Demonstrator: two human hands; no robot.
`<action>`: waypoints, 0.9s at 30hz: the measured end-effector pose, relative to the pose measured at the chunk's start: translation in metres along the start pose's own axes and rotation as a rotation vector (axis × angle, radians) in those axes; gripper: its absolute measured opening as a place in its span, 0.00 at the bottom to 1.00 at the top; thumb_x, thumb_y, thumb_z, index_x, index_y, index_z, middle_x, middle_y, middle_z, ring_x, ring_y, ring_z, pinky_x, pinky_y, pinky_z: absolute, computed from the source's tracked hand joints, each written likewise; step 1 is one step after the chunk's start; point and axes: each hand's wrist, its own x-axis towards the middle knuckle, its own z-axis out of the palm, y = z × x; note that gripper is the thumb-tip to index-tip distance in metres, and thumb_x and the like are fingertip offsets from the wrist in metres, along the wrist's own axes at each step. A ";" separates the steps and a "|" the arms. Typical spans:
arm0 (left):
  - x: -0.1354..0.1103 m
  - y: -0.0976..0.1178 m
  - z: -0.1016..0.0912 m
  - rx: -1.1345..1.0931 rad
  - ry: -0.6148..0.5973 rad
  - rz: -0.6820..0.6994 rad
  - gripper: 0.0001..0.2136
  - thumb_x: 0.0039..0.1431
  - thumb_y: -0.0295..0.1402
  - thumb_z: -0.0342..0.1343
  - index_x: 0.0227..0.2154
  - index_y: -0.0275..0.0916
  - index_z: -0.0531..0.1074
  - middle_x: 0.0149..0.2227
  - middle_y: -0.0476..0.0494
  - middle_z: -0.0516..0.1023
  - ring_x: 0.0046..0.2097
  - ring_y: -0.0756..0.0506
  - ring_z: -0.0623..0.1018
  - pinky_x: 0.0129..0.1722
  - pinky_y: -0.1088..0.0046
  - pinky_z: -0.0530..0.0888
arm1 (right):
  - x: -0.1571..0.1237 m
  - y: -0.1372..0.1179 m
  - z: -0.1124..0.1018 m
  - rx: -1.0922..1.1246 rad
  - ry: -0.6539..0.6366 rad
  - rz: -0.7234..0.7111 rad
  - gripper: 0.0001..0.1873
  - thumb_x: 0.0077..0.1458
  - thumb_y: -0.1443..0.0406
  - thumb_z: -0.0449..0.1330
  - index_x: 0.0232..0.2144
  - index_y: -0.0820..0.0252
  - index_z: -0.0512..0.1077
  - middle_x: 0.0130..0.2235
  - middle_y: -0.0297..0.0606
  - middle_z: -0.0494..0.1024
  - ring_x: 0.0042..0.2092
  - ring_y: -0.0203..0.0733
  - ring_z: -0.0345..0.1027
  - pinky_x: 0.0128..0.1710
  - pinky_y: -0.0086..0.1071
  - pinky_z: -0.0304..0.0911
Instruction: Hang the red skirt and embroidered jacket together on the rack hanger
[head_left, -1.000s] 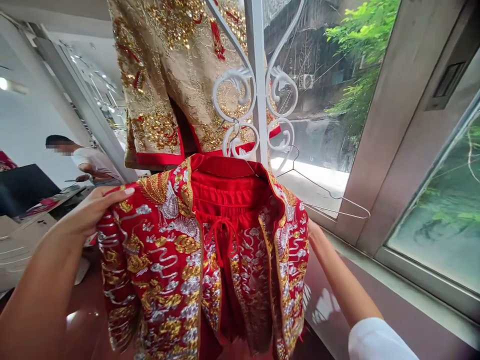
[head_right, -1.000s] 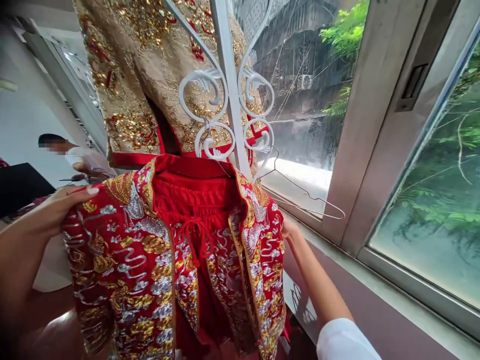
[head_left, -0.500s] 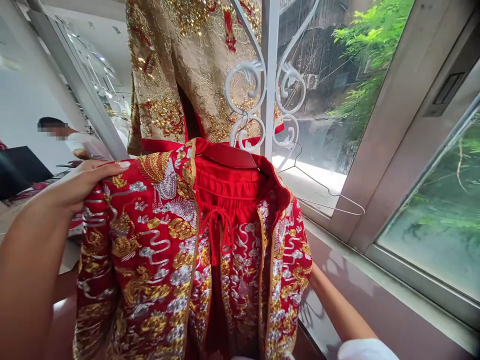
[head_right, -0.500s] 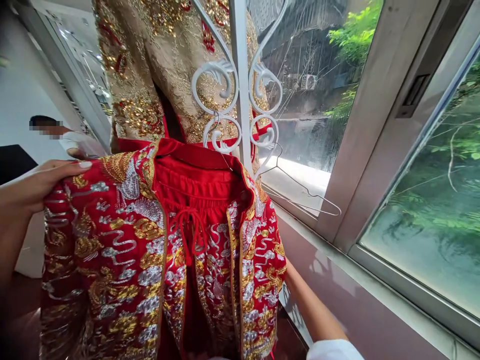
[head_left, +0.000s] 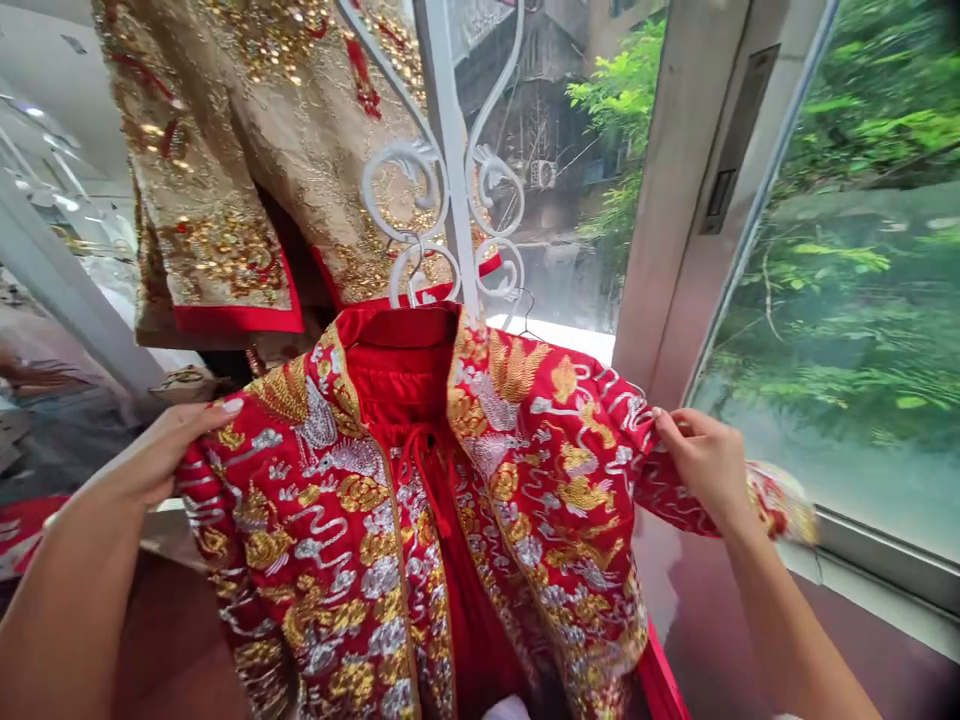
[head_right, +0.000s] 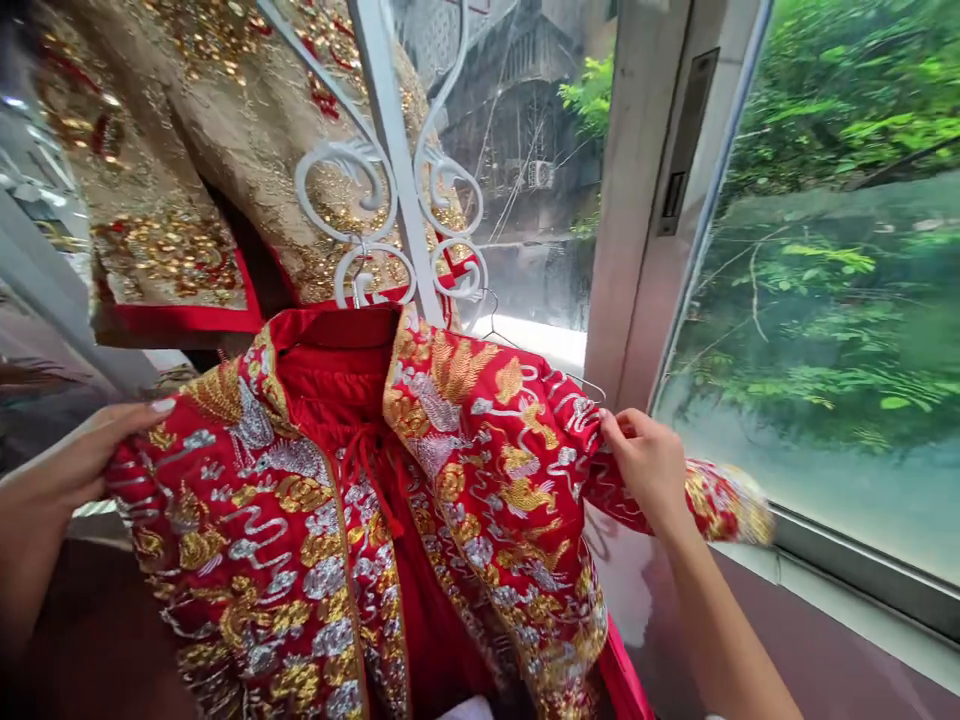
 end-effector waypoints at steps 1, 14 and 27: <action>0.001 -0.002 0.006 -0.099 -0.072 -0.049 0.26 0.25 0.58 0.60 0.20 0.40 0.67 0.16 0.55 0.75 0.21 0.50 0.73 0.23 0.73 0.73 | 0.003 0.002 -0.005 0.047 -0.040 -0.024 0.25 0.52 0.46 0.51 0.31 0.61 0.74 0.22 0.37 0.73 0.23 0.37 0.61 0.25 0.29 0.54; 0.024 -0.004 0.026 -0.185 -0.227 0.241 0.28 0.29 0.53 0.65 0.35 0.41 0.74 0.30 0.51 0.81 0.33 0.43 0.77 0.35 0.70 0.75 | 0.074 -0.017 0.054 0.542 -0.396 -0.237 0.28 0.50 0.42 0.51 0.28 0.61 0.73 0.46 0.44 0.71 0.41 0.44 0.68 0.36 0.35 0.67; -0.033 0.012 0.065 0.476 0.313 0.440 0.23 0.57 0.49 0.47 0.49 0.41 0.69 0.45 0.37 0.76 0.45 0.35 0.75 0.45 0.57 0.71 | 0.123 -0.053 0.099 0.555 -0.630 -0.352 0.18 0.43 0.52 0.63 0.29 0.61 0.71 0.29 0.37 0.75 0.32 0.42 0.69 0.33 0.34 0.65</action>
